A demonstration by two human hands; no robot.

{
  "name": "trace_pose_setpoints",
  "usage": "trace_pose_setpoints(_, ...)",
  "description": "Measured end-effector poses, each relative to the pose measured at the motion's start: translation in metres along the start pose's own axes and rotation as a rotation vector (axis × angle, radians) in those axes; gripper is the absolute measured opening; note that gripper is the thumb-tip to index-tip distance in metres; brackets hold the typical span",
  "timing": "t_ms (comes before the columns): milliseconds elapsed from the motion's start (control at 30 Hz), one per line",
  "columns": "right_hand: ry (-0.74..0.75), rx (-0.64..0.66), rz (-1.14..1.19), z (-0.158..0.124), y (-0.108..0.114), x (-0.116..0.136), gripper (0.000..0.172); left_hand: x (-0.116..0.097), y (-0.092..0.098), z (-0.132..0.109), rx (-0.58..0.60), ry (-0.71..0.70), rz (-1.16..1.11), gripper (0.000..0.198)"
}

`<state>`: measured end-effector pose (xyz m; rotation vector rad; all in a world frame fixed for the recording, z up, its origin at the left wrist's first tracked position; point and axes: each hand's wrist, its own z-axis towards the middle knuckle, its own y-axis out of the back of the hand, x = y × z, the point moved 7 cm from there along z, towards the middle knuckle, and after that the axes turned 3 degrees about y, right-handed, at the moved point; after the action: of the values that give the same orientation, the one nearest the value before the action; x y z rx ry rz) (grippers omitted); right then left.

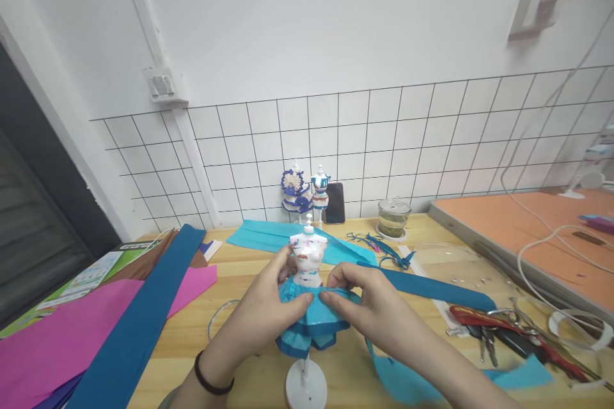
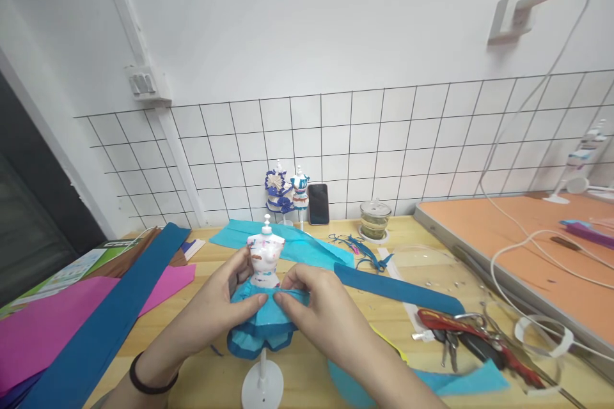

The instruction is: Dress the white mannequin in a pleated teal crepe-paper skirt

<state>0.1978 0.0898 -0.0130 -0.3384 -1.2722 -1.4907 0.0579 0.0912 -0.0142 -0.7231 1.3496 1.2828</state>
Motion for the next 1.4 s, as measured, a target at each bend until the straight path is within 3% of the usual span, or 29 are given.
trace_pose_setpoints(233, -0.042, 0.092, 0.011, -0.005, -0.003, 0.008, 0.005, 0.001, 0.000, -0.001, -0.004, 0.019, -0.004, 0.054)
trace_pose_setpoints(567, -0.024, 0.159, 0.046, -0.004, -0.006, 0.011, 0.013, -0.009, -0.004, -0.001, 0.038, -0.002, -0.012, 0.043)
trace_pose_setpoints(833, 0.022, 0.120, 0.071, -0.003, -0.005, 0.012, 0.013, -0.011, -0.003, -0.005, 0.044, 0.008, 0.060, 0.038)
trace_pose_setpoints(1067, -0.025, 0.076, 0.065, -0.002, -0.009, -0.001, 0.006, -0.013, -0.003, -0.005, 0.036, -0.005, 0.065, 0.034)
trace_pose_setpoints(1400, -0.018, 0.155, -0.007, -0.004, -0.003, 0.012, 0.016, -0.005, 0.002, -0.002, 0.000, 0.012, 0.030, 0.044)
